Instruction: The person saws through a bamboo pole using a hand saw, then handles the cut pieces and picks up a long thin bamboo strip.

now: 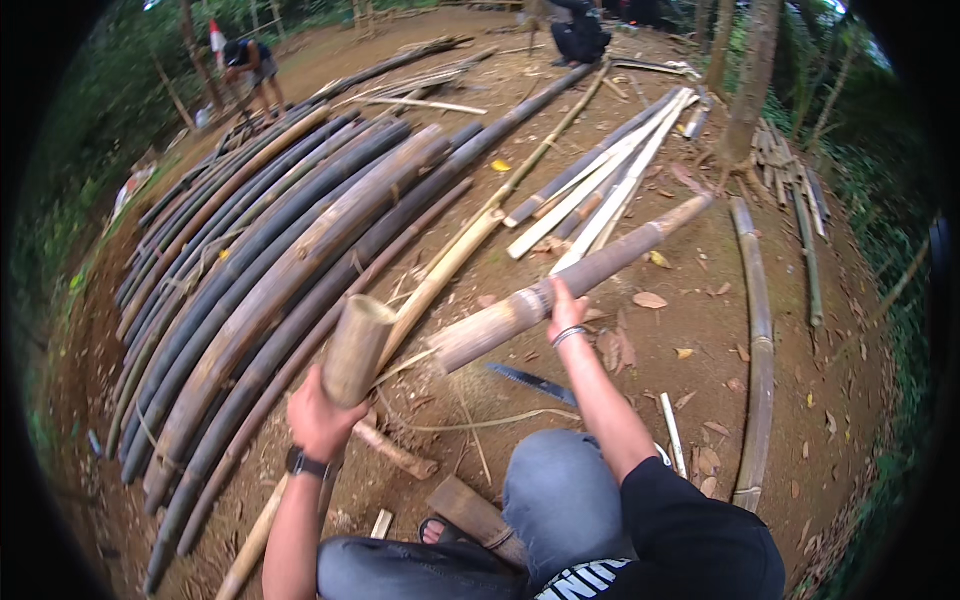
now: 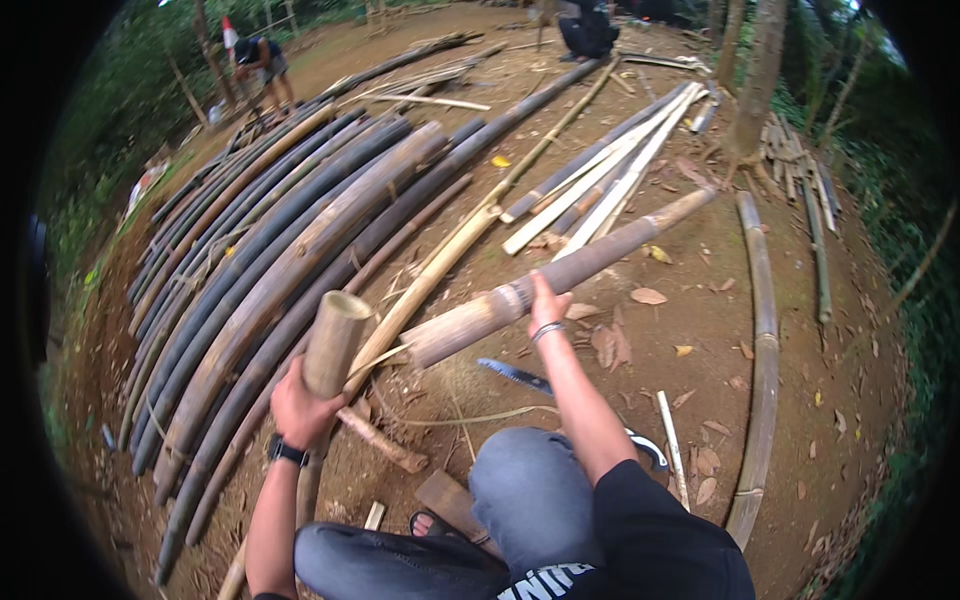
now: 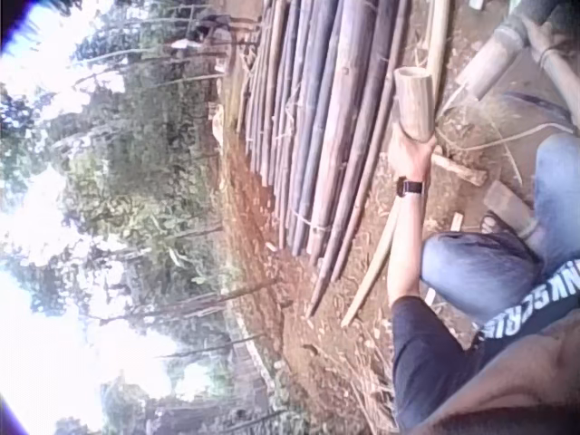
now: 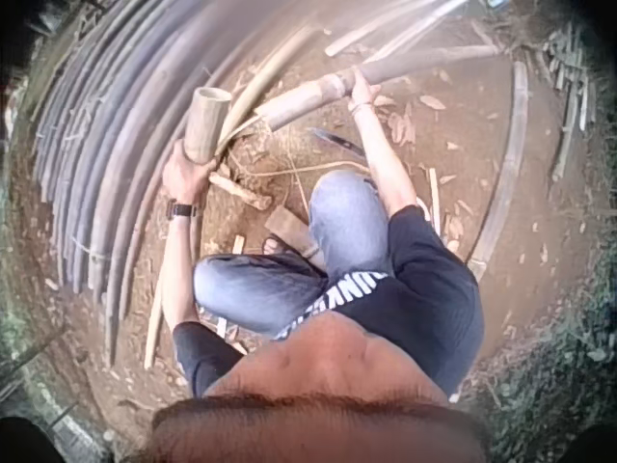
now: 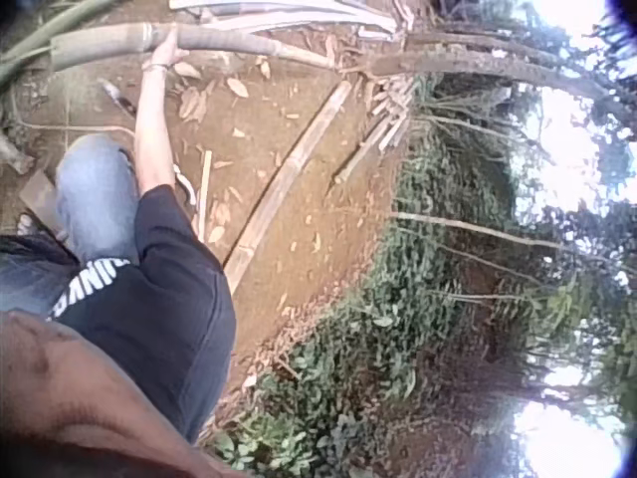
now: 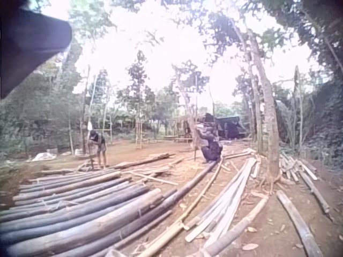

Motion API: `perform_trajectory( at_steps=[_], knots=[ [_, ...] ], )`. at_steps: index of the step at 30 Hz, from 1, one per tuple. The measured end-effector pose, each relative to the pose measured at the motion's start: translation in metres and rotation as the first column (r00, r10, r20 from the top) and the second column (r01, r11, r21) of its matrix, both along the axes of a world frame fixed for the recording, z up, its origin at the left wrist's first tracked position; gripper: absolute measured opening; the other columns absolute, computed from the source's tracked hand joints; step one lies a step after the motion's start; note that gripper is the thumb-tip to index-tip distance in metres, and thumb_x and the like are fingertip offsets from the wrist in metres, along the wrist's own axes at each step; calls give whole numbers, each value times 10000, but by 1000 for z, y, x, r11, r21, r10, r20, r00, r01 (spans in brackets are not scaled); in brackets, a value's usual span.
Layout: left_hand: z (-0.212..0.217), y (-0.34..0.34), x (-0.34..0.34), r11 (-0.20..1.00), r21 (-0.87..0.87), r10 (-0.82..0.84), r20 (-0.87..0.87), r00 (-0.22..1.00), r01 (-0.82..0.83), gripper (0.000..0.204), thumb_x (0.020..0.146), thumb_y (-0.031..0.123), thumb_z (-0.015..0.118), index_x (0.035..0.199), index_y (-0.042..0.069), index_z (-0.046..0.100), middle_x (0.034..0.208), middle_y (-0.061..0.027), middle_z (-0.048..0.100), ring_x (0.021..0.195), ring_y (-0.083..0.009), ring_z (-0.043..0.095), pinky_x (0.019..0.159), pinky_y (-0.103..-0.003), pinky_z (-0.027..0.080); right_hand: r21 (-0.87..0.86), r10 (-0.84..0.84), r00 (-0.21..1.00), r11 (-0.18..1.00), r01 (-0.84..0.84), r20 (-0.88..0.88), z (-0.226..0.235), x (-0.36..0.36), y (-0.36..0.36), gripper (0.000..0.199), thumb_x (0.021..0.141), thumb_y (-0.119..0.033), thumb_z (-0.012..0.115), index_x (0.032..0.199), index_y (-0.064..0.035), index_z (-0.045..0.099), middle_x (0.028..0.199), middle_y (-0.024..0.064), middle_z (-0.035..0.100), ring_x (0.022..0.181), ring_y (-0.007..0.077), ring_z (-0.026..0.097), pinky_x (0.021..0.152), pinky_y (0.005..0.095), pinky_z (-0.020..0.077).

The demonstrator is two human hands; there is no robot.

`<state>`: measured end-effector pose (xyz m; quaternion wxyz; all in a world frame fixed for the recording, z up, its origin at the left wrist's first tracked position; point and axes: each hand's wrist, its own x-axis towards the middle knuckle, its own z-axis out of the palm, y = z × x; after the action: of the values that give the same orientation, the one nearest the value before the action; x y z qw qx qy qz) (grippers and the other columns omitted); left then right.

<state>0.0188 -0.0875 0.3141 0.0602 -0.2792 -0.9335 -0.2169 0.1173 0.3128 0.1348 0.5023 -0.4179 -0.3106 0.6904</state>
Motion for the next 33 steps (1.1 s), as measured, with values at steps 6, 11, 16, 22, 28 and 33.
perform_trajectory(
  at_steps=[6,11,16,22,28,33],
  knots=[
    [-68,31,-49,974,-196,-71,210,975,113,658,605,416,812,1070,17,572,884,-217,708,801,-361,699,748,-449,564,-9,-7,951,1000,10,310,-88,14,41,701,705,-167,853,1213,89,445,1118,185,621,944,264,654,803,419,556],
    [-112,55,-73,956,-256,-70,272,960,142,661,607,441,820,1056,27,566,880,-225,702,823,-372,697,753,-461,559,-120,75,745,993,6,663,-155,19,65,969,644,-319,895,1309,106,333,1273,219,525,1050,311,622,828,459,559],
    [-156,48,-109,943,-319,-11,256,967,95,656,614,449,814,1039,22,555,858,-229,694,806,-376,695,760,-455,564,-289,282,650,952,-99,706,-133,-21,31,1163,632,-373,899,1433,114,210,1399,245,420,1179,353,553,805,540,554],
    [-198,82,-133,922,-368,1,317,948,122,664,662,420,844,1085,11,537,996,-239,692,961,-370,675,839,-455,546,144,-5,358,920,-364,934,-165,16,79,797,742,-274,830,1341,84,447,1291,274,565,1155,369,592,1015,411,446],
    [-222,77,-157,943,-329,69,319,945,42,675,660,415,835,1117,16,537,1007,-235,687,979,-399,662,859,-468,541,228,96,571,853,-469,815,-159,106,37,474,840,-156,738,1237,16,545,1102,174,632,949,207,625,850,352,516],
    [-241,64,-161,959,-282,108,255,961,-33,666,650,384,815,1128,13,536,1147,-222,609,1059,-373,618,909,-442,519,137,-92,102,696,-704,991,-179,230,7,373,832,-127,683,1166,9,592,1144,190,618,1036,355,605,953,416,465]
  ],
)
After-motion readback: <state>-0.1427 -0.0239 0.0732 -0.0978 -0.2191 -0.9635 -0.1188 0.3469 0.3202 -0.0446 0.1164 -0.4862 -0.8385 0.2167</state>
